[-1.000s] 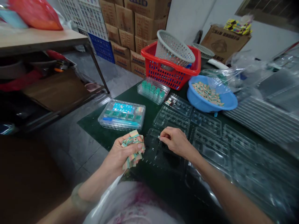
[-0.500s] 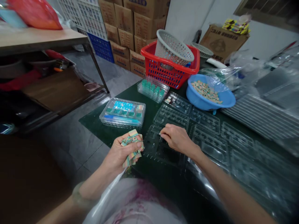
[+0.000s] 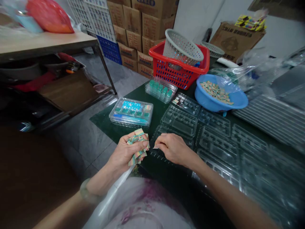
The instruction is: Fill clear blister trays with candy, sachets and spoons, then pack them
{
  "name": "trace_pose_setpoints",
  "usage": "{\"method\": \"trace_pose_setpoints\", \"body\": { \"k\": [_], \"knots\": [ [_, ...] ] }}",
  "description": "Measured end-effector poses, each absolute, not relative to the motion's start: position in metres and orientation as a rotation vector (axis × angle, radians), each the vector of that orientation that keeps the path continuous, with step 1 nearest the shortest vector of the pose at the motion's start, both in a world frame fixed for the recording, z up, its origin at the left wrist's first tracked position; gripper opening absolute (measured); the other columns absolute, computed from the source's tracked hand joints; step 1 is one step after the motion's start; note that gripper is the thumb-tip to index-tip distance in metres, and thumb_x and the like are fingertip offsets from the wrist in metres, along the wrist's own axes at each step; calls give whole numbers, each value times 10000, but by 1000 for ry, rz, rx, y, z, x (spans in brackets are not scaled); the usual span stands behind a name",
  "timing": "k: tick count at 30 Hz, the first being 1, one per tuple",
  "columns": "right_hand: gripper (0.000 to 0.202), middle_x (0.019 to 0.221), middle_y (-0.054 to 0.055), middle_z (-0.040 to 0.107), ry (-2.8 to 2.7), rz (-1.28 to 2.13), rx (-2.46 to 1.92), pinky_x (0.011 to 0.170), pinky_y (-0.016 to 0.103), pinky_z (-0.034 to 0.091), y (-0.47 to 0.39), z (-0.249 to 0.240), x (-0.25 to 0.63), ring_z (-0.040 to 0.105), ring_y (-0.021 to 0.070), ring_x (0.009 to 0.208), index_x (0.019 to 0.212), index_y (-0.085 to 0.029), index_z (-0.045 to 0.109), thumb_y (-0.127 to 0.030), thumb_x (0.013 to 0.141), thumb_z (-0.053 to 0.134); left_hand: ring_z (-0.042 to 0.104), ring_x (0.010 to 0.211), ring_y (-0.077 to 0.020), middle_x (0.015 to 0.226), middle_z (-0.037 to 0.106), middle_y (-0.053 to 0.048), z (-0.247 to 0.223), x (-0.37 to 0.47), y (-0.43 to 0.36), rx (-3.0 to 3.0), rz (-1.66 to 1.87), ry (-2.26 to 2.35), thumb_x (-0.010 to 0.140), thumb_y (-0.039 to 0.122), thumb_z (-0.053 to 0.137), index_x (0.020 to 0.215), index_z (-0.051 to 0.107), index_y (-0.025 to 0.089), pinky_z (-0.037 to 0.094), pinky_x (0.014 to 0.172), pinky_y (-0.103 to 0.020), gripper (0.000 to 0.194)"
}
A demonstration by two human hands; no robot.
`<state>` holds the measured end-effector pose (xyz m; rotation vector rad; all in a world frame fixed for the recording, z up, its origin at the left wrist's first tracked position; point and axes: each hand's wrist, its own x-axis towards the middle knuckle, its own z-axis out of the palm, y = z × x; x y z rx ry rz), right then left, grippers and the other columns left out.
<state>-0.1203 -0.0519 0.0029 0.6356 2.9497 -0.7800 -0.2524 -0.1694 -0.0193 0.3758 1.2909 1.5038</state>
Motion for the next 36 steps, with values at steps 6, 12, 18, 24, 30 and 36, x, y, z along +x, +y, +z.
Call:
{"method": "trace_pose_setpoints", "body": {
  "k": [6, 12, 18, 24, 30, 36],
  "knots": [
    [195, 778, 65, 633, 2994, -158, 911, 534, 279, 349, -76, -8, -136, 601, 219, 738, 770, -177, 612, -150, 839, 431, 476, 428, -69, 609, 573, -2, -23, -248, -174, 448, 1454, 1285, 653, 241, 740, 836, 579, 139, 394, 372, -169, 265],
    [205, 818, 33, 628, 3097, -1062, 1075, 624, 248, 412, -65, -8, -125, 584, 141, 721, 889, -184, 600, -240, 886, 403, 462, 446, -66, 614, 561, 8, -21, -247, -176, 634, 1364, 1328, 674, 236, 711, 822, 593, 139, 381, 398, -175, 213],
    [129, 732, -3, 622, 2838, -1791, 851, 600, 217, 415, -63, 14, -123, 553, 108, 658, 830, -178, 646, -269, 792, 563, 391, 428, -46, 524, 464, 37, -5, -247, -166, 956, 1143, 1387, 696, 138, 603, 689, 602, 104, 323, 398, -168, 34],
    [105, 644, -13, 598, 2724, -2052, 904, 548, 208, 413, -54, 18, -121, 524, 94, 588, 725, -167, 647, -243, 760, 583, 435, 424, -56, 583, 509, 25, -8, -246, -163, 853, 1240, 1384, 681, 194, 647, 740, 606, 130, 360, 377, -164, 97],
    [120, 600, -9, 585, 2794, -1919, 1247, 483, 205, 389, -45, 6, -117, 506, 97, 527, 710, -164, 624, -277, 740, 596, 507, 502, -81, 788, 578, -30, -9, -245, -165, 815, 1395, 1326, 657, 198, 697, 760, 562, 149, 394, 380, -164, 176],
    [109, 651, -10, 606, 2767, -1920, 1104, 530, 196, 409, -66, 1, -120, 530, 92, 577, 722, -171, 605, -228, 777, 530, 412, 403, -46, 570, 499, 41, -5, -243, -162, 872, 1353, 1382, 686, 178, 664, 769, 510, 157, 338, 368, -149, 177]
  ]
}}
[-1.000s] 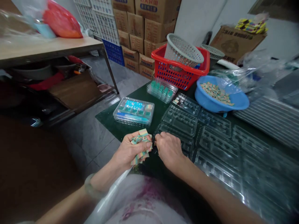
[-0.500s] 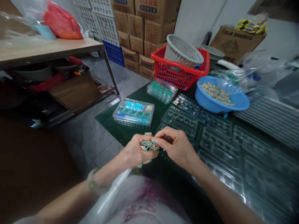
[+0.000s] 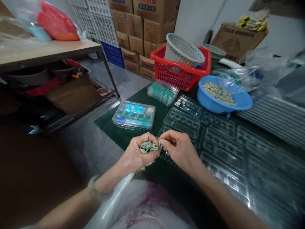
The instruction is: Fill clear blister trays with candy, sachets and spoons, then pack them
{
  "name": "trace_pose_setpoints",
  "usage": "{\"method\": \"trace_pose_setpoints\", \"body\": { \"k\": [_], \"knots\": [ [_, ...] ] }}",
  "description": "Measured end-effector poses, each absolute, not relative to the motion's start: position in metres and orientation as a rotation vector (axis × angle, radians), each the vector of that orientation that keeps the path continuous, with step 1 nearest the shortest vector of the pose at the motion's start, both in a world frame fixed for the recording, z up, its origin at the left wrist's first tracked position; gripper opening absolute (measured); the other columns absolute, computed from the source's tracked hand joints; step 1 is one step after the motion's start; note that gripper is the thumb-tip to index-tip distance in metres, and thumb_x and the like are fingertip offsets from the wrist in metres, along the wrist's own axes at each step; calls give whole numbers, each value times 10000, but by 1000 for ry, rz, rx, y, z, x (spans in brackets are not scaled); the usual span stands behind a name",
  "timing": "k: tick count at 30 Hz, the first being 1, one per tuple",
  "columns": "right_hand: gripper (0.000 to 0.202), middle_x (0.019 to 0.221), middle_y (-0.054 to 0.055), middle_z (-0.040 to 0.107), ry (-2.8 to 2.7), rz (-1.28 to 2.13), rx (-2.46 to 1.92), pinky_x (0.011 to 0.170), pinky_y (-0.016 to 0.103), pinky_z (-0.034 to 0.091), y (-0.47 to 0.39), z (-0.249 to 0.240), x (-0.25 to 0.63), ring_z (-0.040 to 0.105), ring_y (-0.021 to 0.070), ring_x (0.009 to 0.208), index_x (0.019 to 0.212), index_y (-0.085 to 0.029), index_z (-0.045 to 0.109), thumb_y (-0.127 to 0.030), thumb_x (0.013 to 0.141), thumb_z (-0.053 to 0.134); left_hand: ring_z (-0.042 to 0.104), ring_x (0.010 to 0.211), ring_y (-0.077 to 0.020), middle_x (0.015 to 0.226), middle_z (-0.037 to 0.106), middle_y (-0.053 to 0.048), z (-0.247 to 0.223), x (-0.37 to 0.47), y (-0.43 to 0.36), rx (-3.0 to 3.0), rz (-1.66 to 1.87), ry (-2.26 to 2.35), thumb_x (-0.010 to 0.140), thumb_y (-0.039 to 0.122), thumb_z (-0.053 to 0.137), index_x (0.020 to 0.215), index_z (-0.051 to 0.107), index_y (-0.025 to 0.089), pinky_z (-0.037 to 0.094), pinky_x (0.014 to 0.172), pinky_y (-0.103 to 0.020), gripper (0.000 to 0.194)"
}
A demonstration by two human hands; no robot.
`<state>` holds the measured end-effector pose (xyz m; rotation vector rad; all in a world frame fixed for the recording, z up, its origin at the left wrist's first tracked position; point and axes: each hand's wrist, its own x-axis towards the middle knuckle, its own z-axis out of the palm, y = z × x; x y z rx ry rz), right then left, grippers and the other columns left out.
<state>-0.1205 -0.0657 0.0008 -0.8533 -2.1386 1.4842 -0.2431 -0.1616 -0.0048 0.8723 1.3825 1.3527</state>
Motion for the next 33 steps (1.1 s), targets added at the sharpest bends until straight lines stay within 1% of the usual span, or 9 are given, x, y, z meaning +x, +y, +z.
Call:
{"method": "trace_pose_setpoints", "body": {
  "k": [7, 10, 13, 16, 19, 24, 26, 31, 33],
  "knots": [
    [179, 698, 8, 617, -2024, 1741, -830, 493, 200, 432, -61, 2, -119, 545, 102, 581, 770, -157, 620, -333, 743, 605, 385, 469, -47, 598, 470, 36, 1, -242, -161, 1016, 1329, 1506, 670, 156, 642, 741, 510, 142, 311, 421, -157, 150],
    [166, 674, 0, 600, -1985, 1862, -803, 460, 198, 423, -59, -1, -118, 515, 85, 517, 749, -147, 618, -312, 731, 611, 375, 466, -49, 602, 463, 36, 0, -241, -162, 1014, 1293, 1497, 673, 166, 635, 752, 503, 145, 302, 424, -168, 156],
    [113, 642, -13, 576, -2068, 1762, -820, 464, 185, 406, -58, -1, -115, 497, 76, 519, 716, -152, 608, -259, 745, 584, 385, 499, -60, 639, 470, 23, -1, -242, -163, 1103, 1254, 1493, 683, 156, 620, 744, 503, 146, 317, 453, -183, 132],
    [92, 624, -24, 550, -2120, 1599, -855, 480, 179, 394, -50, 9, -107, 478, 74, 537, 716, -161, 596, -242, 755, 575, 456, 600, -94, 727, 511, -12, -1, -247, -164, 1367, 1212, 1475, 700, 122, 585, 743, 524, 149, 375, 552, -212, 79],
    [105, 686, -10, 573, -2058, 1695, -776, 547, 199, 427, -38, 24, -101, 505, 86, 595, 779, -162, 597, -264, 769, 572, 500, 679, -125, 772, 539, -34, 1, -250, -166, 1638, 1142, 1411, 711, 95, 547, 763, 536, 157, 396, 620, -234, 82],
    [64, 788, 13, 626, -2147, 2058, -497, 698, 255, 472, -38, 39, -110, 582, 129, 749, 768, -160, 593, -221, 748, 584, 446, 630, -112, 688, 494, -10, 2, -250, -166, 1862, 944, 1300, 652, 23, 494, 714, 514, 160, 360, 579, -223, 152],
    [48, 770, 10, 632, -2260, 2034, -464, 680, 249, 471, -44, 40, -114, 586, 122, 721, 755, -158, 592, -179, 758, 550, 445, 638, -113, 687, 494, -11, 1, -250, -166, 1878, 884, 1266, 627, 1, 469, 714, 512, 156, 358, 579, -220, 183],
    [125, 669, -16, 611, -2458, 1659, -531, 585, 202, 422, -56, 41, -114, 545, 92, 616, 709, -167, 603, -120, 760, 500, 452, 652, -117, 701, 503, -16, -1, -252, -166, 1882, 832, 1232, 614, 1, 446, 705, 524, 158, 362, 587, -219, 198],
    [107, 635, -29, 582, -2457, 1645, -539, 547, 189, 404, -55, 39, -114, 522, 83, 585, 705, -169, 587, -118, 751, 505, 457, 646, -115, 715, 506, -19, -2, -253, -166, 1871, 830, 1238, 617, 11, 450, 702, 534, 158, 363, 577, -217, 190]
  ]
}}
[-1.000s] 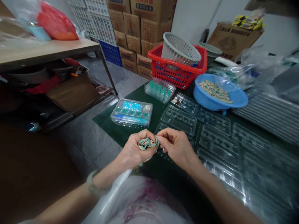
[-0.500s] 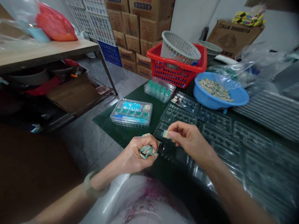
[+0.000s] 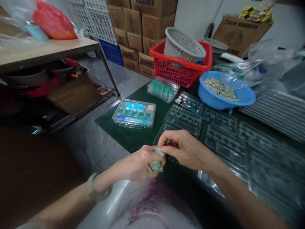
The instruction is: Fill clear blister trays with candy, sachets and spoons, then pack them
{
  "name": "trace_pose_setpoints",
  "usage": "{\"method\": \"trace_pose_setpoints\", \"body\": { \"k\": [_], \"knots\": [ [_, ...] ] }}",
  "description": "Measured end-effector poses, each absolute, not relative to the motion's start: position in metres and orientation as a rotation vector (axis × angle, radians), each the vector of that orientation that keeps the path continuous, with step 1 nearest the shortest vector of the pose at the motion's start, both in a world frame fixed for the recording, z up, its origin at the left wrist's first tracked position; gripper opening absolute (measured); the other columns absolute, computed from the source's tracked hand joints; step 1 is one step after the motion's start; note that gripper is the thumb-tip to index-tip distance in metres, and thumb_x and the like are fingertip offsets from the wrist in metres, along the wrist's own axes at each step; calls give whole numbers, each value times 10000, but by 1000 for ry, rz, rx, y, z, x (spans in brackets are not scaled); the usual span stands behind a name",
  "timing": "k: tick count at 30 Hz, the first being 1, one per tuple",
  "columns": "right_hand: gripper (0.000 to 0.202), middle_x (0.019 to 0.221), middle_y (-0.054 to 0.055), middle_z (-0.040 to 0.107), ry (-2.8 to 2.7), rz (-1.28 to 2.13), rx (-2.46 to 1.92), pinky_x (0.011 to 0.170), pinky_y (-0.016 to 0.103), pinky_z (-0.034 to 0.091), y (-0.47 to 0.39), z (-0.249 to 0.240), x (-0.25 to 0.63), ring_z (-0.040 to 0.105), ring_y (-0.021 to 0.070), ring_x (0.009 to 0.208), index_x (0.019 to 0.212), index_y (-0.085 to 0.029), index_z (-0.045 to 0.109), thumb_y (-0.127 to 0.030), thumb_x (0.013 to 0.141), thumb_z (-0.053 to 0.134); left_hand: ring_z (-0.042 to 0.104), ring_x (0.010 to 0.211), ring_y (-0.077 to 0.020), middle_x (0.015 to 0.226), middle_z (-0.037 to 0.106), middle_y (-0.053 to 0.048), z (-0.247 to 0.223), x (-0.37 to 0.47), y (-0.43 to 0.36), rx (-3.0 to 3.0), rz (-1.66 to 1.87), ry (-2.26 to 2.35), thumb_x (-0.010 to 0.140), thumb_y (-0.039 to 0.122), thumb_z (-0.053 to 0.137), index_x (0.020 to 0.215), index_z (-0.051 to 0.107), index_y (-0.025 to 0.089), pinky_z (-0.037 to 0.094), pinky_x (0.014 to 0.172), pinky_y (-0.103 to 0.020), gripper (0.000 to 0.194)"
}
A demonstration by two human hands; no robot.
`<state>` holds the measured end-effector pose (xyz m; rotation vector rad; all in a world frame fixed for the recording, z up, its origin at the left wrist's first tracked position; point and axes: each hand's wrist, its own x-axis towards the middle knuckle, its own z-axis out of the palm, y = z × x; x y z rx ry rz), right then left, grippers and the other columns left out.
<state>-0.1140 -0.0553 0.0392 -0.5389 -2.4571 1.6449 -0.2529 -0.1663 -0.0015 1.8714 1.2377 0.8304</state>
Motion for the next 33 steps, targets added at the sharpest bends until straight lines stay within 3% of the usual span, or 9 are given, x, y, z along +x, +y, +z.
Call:
{"method": "trace_pose_setpoints", "body": {
  "k": [7, 14, 21, 33],
  "knots": [
    [114, 708, -24, 583, -2429, 1764, -477, 583, 192, 434, -48, 36, -118, 538, 88, 641, 833, -164, 592, -140, 730, 550, 445, 670, -111, 765, 472, -15, -3, -255, -168, 1902, 795, 1275, 622, 7, 462, 696, 517, 158, 361, 599, -216, 177],
    [117, 637, -32, 587, -2536, 1723, -488, 524, 177, 390, -53, 42, -115, 515, 71, 571, 781, -163, 640, -140, 749, 530, 367, 596, -88, 699, 400, 6, -4, -255, -170, 1946, 797, 1254, 617, -6, 445, 595, 427, 152, 275, 510, -216, 160],
    [133, 668, -15, 590, -2185, 1980, -608, 517, 188, 410, -41, 25, -113, 510, 72, 570, 811, -146, 627, -248, 727, 614, 451, 640, -108, 757, 502, -35, -1, -257, -171, 1818, 979, 1211, 639, 6, 485, 691, 540, 144, 359, 573, -223, 158],
    [154, 672, -3, 585, -2116, 2137, -639, 510, 210, 410, -34, 17, -114, 499, 81, 571, 809, -134, 641, -248, 705, 648, 498, 638, -108, 745, 537, -32, -2, -262, -171, 1742, 1142, 1358, 637, -9, 531, 744, 590, 124, 377, 569, -224, 180]
  ]
}}
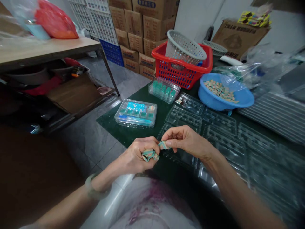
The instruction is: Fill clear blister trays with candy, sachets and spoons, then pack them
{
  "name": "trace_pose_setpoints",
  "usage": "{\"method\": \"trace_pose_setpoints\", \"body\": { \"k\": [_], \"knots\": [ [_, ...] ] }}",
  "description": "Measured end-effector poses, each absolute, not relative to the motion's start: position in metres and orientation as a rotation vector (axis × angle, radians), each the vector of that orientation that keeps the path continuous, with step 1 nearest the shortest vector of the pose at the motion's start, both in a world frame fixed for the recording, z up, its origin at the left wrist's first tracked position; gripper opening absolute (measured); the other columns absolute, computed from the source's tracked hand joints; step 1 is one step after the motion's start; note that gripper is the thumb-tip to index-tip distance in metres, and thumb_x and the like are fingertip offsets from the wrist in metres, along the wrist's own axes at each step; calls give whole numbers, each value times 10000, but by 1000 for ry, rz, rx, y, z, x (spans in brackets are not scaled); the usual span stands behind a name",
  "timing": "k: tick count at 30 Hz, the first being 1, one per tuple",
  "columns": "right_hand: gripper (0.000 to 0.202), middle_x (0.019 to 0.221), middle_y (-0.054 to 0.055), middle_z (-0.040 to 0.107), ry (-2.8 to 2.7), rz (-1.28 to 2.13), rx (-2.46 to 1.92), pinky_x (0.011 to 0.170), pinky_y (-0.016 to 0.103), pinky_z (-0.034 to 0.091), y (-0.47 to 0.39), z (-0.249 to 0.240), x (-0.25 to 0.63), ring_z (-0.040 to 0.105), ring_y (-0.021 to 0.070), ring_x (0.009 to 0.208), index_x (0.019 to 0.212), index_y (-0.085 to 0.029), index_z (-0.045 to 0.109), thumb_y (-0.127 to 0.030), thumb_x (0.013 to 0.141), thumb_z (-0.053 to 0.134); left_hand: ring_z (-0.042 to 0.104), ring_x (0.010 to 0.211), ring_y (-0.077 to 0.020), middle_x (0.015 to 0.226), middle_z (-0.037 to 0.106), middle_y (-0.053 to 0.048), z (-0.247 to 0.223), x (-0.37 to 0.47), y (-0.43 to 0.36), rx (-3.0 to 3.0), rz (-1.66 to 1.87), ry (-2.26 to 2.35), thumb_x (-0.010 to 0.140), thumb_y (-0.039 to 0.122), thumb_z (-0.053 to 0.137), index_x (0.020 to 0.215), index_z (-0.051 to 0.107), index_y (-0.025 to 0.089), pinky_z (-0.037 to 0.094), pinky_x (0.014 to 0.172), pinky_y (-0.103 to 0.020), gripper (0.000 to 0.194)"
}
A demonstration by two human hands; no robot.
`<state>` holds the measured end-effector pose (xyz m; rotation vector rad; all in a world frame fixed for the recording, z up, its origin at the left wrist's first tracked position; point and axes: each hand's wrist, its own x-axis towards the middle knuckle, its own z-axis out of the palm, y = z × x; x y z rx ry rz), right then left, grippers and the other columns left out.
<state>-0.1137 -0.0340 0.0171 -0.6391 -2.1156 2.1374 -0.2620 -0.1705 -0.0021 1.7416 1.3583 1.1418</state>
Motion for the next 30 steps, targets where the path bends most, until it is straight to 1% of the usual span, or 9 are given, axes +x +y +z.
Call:
{"method": "trace_pose_setpoints", "body": {
  "k": [6, 10, 15, 20, 24, 27, 30],
  "knots": [
    [185, 645, -8, 588, -2075, 2049, -707, 496, 213, 402, -36, 9, -116, 492, 77, 530, 806, -145, 645, -281, 685, 676, 493, 625, -100, 760, 541, -26, -3, -260, -169, 1653, 1170, 1376, 650, 4, 555, 743, 595, 117, 378, 561, -221, 152],
    [187, 683, -1, 600, -1951, 1980, -652, 486, 209, 388, -39, 6, -117, 482, 73, 530, 772, -152, 635, -309, 684, 688, 493, 637, -99, 785, 544, -23, -5, -258, -167, 1503, 1212, 1434, 671, 26, 566, 749, 592, 119, 380, 564, -220, 125],
    [134, 673, -17, 587, -1864, 1959, -634, 483, 199, 369, -41, 11, -119, 466, 63, 525, 751, -162, 621, -277, 701, 669, 458, 597, -81, 749, 530, -7, -6, -258, -165, 1364, 1281, 1463, 703, 63, 582, 742, 582, 122, 362, 533, -209, 71],
    [75, 704, -11, 594, -1923, 1898, -601, 563, 203, 407, -47, 21, -127, 520, 84, 629, 727, -158, 612, -218, 698, 647, 505, 668, -112, 796, 561, -29, 0, -263, -163, 1465, 1333, 1405, 701, 68, 609, 759, 585, 126, 397, 595, -235, 85],
    [76, 645, -25, 577, -1900, 1908, -604, 508, 198, 388, -48, 21, -129, 492, 74, 553, 732, -160, 597, -222, 704, 631, 521, 694, -117, 815, 568, -30, -1, -266, -163, 1495, 1333, 1365, 701, 52, 610, 765, 589, 133, 404, 626, -241, 105],
    [45, 629, -22, 592, -1984, 1776, -702, 521, 205, 393, -43, 12, -125, 513, 85, 558, 713, -159, 599, -195, 693, 617, 516, 704, -111, 839, 559, -31, -8, -270, -166, 1396, 1338, 1352, 705, 54, 611, 757, 584, 134, 401, 626, -234, 99],
    [27, 618, -23, 594, -2131, 1571, -851, 539, 214, 392, -42, -3, -121, 526, 101, 571, 683, -164, 595, -183, 675, 614, 488, 636, -80, 820, 540, -16, -16, -273, -169, 1224, 1384, 1339, 718, 73, 615, 737, 570, 136, 374, 553, -207, 80]
  ]
}}
